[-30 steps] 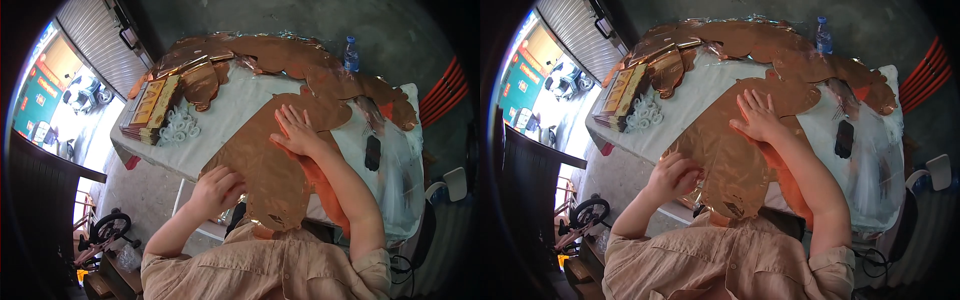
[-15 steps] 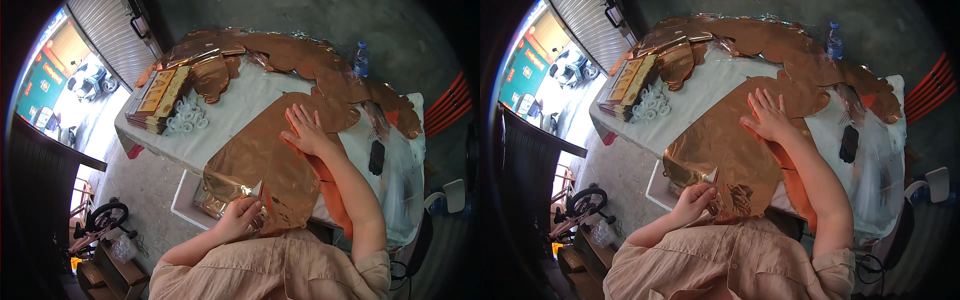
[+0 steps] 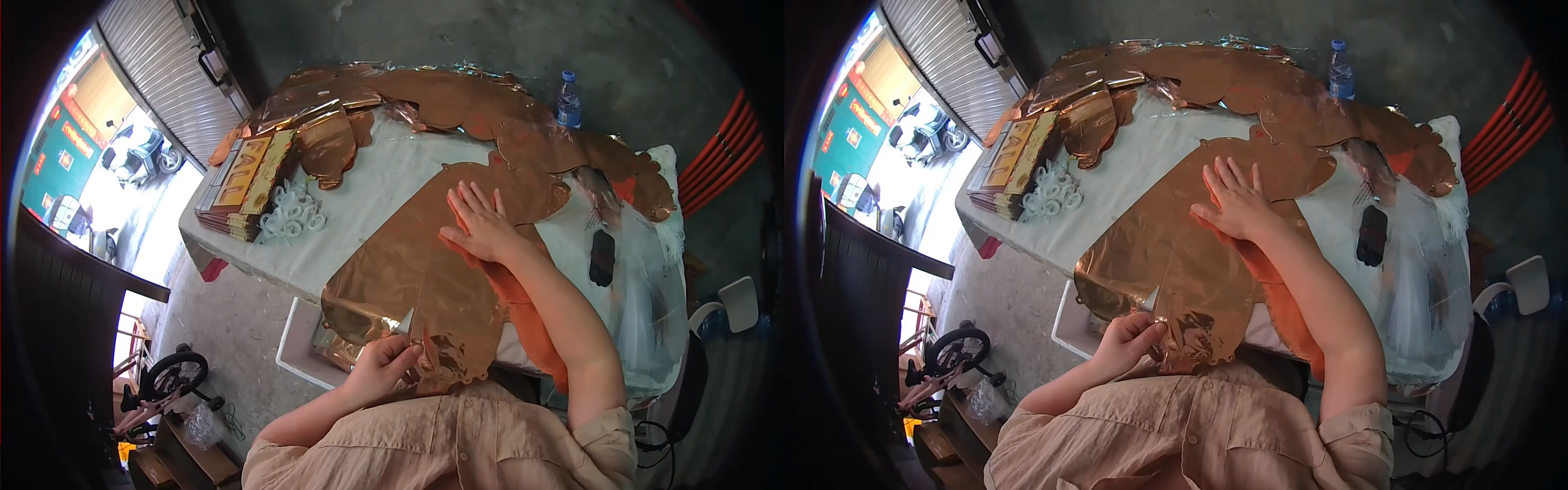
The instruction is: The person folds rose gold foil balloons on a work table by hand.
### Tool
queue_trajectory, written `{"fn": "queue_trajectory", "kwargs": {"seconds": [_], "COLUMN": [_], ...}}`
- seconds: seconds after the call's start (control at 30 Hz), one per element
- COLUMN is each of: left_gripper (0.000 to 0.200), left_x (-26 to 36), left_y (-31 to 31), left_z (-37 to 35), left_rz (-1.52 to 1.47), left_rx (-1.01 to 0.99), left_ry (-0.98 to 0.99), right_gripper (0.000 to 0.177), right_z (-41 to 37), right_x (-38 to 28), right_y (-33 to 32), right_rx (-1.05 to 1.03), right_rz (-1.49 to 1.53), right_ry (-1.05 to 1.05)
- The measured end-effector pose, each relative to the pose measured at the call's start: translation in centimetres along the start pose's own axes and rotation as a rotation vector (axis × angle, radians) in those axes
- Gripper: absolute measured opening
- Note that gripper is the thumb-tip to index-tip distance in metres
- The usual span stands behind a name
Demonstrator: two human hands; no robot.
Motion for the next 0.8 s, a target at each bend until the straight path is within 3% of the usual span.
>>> {"fn": "queue_trajectory", "kwargs": {"seconds": [0.3,0.7,0.8], "left_gripper": [0.025,0.026,0.025], "left_x": [0.3,0.0,-0.7], "left_y": [-0.2,0.1,-0.1], "left_z": [0.2,0.1,0.2], "left_rz": [0.088,-0.065,0.070], "left_rx": [0.041,0.059,0.074], "left_ry": [0.009,-0.070,-0.040], "right_gripper": [0.082,0.086,0.082], "right_z": [0.2,0.3,0.2], "right_x": [-0.3,-0.2,-0.3], "right_y": [0.0,0.1,-0.1], "right_rx": [-0.021,-0.052,-0.056], "right_rz": [-0.033,-0.033,-0.077], "right_ry": [-0.024,-0.015,-0.001]}}
Point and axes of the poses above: each hand's wrist, its own z-axis towards the middle knuckle, its own y-axis out of the palm, x = y × z, the point moved 9 cm from there along z, towards the middle knuckle, and after that the axes turned 14 degrees about z, right-handed, at the moved point
